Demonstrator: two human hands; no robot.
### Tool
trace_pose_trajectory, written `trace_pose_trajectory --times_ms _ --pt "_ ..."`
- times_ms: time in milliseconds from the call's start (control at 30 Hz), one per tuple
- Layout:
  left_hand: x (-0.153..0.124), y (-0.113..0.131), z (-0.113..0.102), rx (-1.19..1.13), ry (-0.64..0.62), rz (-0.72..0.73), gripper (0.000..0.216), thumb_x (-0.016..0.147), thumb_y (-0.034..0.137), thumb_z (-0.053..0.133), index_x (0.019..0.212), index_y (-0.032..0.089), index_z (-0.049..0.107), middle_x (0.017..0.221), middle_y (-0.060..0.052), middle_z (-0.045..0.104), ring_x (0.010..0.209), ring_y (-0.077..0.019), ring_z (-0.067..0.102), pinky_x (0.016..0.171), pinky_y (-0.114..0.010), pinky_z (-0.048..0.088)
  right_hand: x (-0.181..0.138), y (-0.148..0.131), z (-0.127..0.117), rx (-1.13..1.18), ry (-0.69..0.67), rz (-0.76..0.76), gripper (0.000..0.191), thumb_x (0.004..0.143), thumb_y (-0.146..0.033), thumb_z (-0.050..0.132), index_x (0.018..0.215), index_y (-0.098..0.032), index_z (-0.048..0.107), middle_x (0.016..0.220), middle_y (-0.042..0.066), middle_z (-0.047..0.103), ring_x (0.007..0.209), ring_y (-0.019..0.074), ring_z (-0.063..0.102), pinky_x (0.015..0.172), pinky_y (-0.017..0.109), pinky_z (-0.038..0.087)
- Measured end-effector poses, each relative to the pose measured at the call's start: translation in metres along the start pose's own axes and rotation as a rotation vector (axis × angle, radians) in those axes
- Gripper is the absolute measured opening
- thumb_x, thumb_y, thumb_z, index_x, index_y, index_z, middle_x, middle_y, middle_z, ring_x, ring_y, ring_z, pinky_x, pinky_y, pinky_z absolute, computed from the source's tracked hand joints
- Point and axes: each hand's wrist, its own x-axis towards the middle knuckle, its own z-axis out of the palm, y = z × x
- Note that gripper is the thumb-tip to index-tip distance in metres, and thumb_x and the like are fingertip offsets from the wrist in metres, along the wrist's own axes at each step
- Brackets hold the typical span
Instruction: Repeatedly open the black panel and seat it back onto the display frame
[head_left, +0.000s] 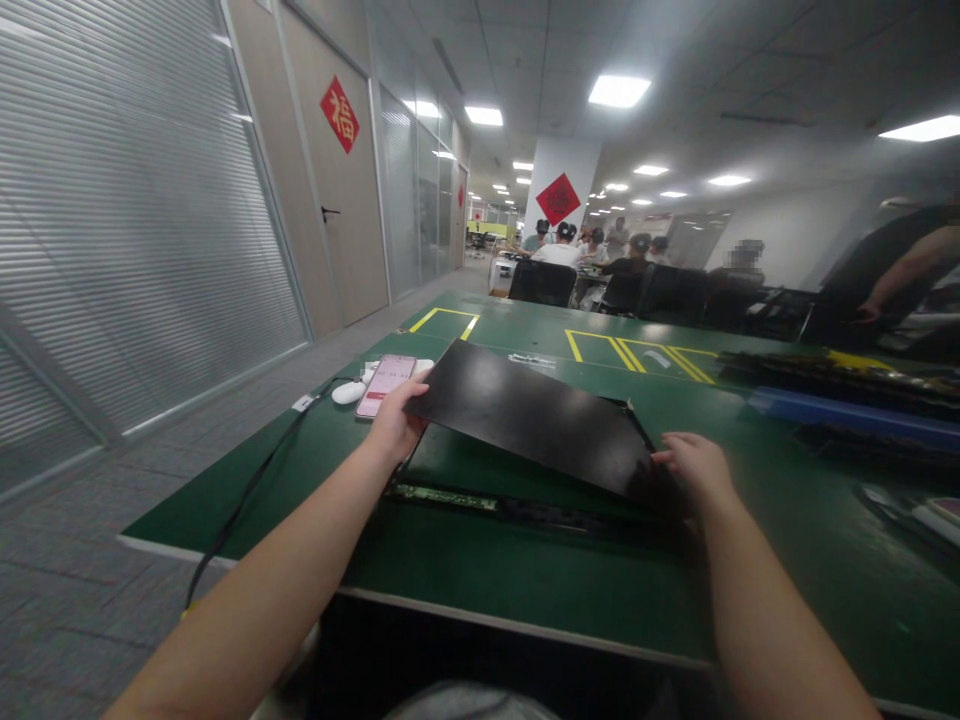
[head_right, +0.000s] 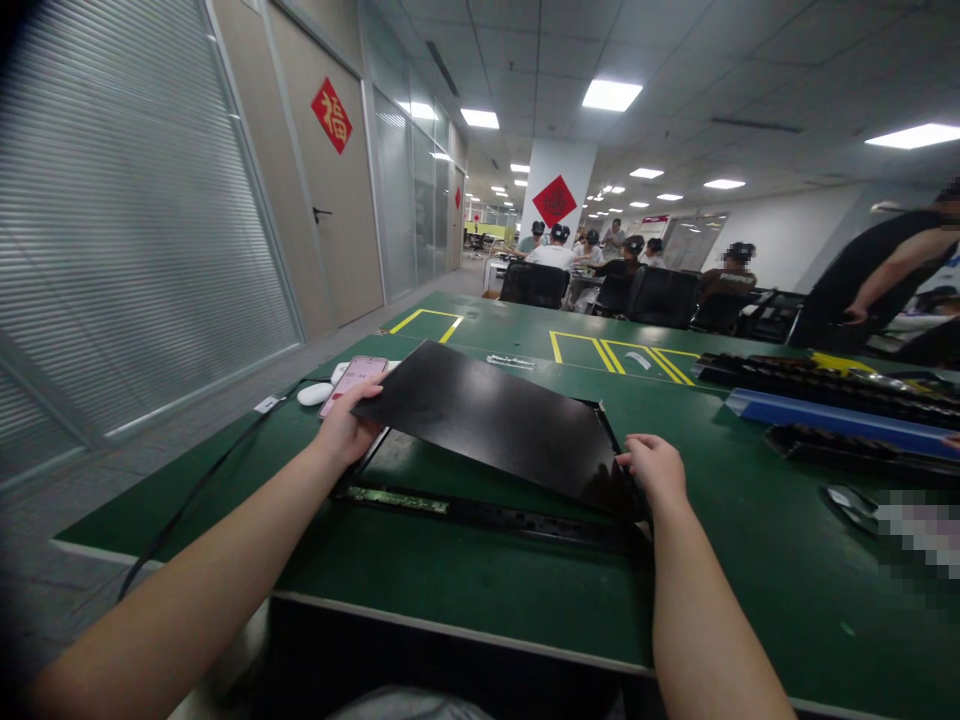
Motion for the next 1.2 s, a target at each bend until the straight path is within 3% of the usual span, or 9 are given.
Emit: trace_pose_trajectory --times_ms 400,1200 --pt "-0.002 0.0 0.001 0.013 -0.007 0.001 0.047 0.062 0.011 0.06 0.108 0.013 0.073 0.086 -0.005 0.075 0.075 -0.0196 0.069 0.052 -0.022 0.05 0.02 0.02 0.002 -0.15 -0.003 -0.013 0.041 0.076 -0.037 0.056 0.109 -0.018 0.068 0.08 0.008 0.075 0.069 0.0217 0.066 0.057 0.028 0.044" --pt "-0.003 -0.002 -0.001 0.035 -0.053 0.009 0.046 0.058 0.012 0.057 0.102 0.015 0.071 0.081 -0.003 0.073 0.073 -0.02 0.069 0.052 -0.022 0.05 0.003 0.0 -0.002 -0.328 0.007 -0.071 0.028 0.074 -0.028 0.057 0.097 -0.021 0.073 0.075 0.005 0.074 0.076 0.0232 0.068 0.061 0.029 0.044"
